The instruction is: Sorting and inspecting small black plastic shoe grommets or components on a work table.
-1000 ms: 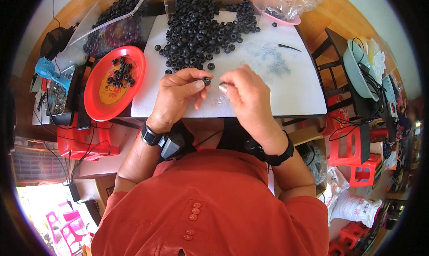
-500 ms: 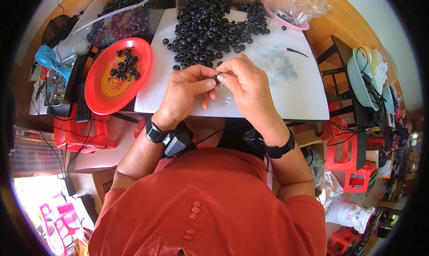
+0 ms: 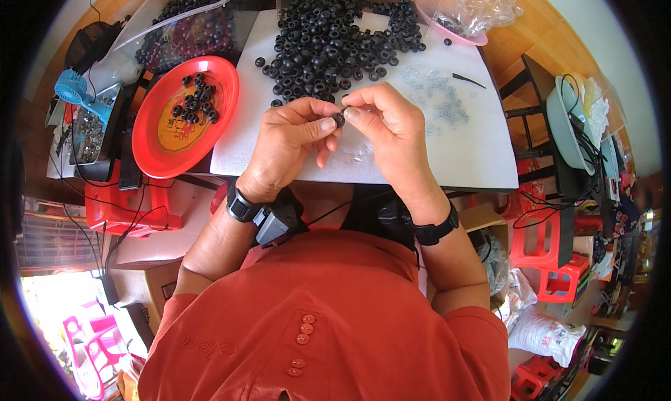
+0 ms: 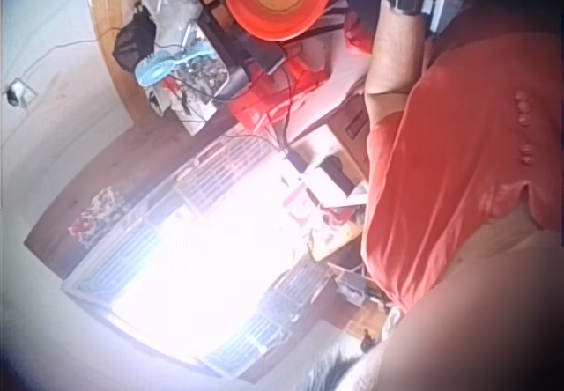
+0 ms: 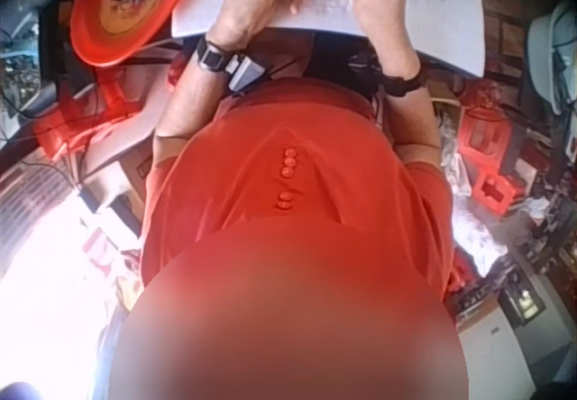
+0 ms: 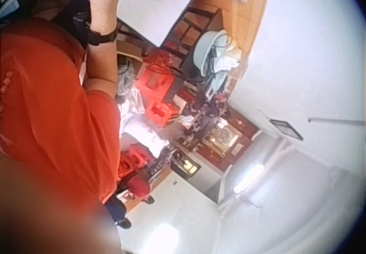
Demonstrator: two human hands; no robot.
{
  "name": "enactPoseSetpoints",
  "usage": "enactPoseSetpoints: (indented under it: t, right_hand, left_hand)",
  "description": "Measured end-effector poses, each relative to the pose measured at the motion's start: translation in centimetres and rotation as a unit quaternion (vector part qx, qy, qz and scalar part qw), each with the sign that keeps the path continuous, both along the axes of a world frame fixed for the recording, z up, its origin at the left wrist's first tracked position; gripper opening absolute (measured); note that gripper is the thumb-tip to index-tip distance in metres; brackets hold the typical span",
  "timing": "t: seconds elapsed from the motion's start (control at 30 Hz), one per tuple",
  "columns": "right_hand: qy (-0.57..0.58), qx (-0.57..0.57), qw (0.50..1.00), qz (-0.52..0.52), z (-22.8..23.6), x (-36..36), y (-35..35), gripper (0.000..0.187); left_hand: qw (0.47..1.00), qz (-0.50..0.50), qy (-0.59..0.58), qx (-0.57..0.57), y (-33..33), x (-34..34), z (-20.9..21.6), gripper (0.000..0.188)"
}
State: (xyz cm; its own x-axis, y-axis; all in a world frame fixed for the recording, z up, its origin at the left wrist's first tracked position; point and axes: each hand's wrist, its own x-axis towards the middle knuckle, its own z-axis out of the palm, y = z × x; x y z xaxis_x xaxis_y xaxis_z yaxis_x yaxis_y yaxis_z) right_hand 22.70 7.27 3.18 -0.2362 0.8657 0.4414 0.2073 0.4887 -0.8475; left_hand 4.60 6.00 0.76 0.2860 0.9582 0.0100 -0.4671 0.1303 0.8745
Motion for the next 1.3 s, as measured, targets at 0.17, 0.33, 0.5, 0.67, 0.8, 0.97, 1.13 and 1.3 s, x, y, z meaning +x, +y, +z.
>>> enactPoseSetpoints:
  t: [0.17, 0.33, 0.5, 0.67, 0.8, 0.97, 1.13, 1.3]
  right_hand:
    - [0.011, -0.013, 1.0, -0.01, 0.1, 0.0, 0.0, 0.009]
    - [0.0, -0.002, 1.0, -0.006, 0.4, -0.4, -0.2, 0.008]
    - [0.003, 0.023, 1.0, 0.02, 0.1, -0.9, 0.2, 0.008]
    - [-0.023, 0.031, 0.999, 0.015, 0.4, -1.0, 0.1, 0.008]
    - [0.002, 0.029, 1.0, 0.001, 0.4, -0.7, 0.3, 0.008]
    - [-0.039, 0.055, 0.998, 0.001, 0.9, -0.5, 0.2, 0.008]
    - [-0.047, 0.065, 0.997, 0.007, 1.0, -0.6, 0.3, 0.008]
    - [-0.053, 0.067, 0.996, 0.022, 0.8, -0.9, 0.2, 0.008]
  left_hand:
    - [1.0, -0.001, -0.005, -0.005, 0.0, -0.1, 0.1, 0.019]
    - [1.0, -0.006, -0.018, -0.016, 0.1, -0.2, 0.1, 0.02]
    - [0.999, -0.009, -0.042, -0.029, 0.1, -0.3, -0.1, 0.019]
    - [0.999, -0.017, -0.048, -0.019, 0.1, -0.3, -0.1, 0.018]
    - [0.998, -0.017, -0.056, -0.025, 0.1, -0.4, -0.1, 0.018]
    - [0.998, -0.012, -0.053, -0.028, 0.1, -0.3, -0.1, 0.017]
    - [0.999, -0.008, -0.039, -0.021, 0.1, -0.3, -0.1, 0.017]
    - [0.999, -0.004, -0.034, -0.012, 0.2, -0.1, -0.4, 0.017]
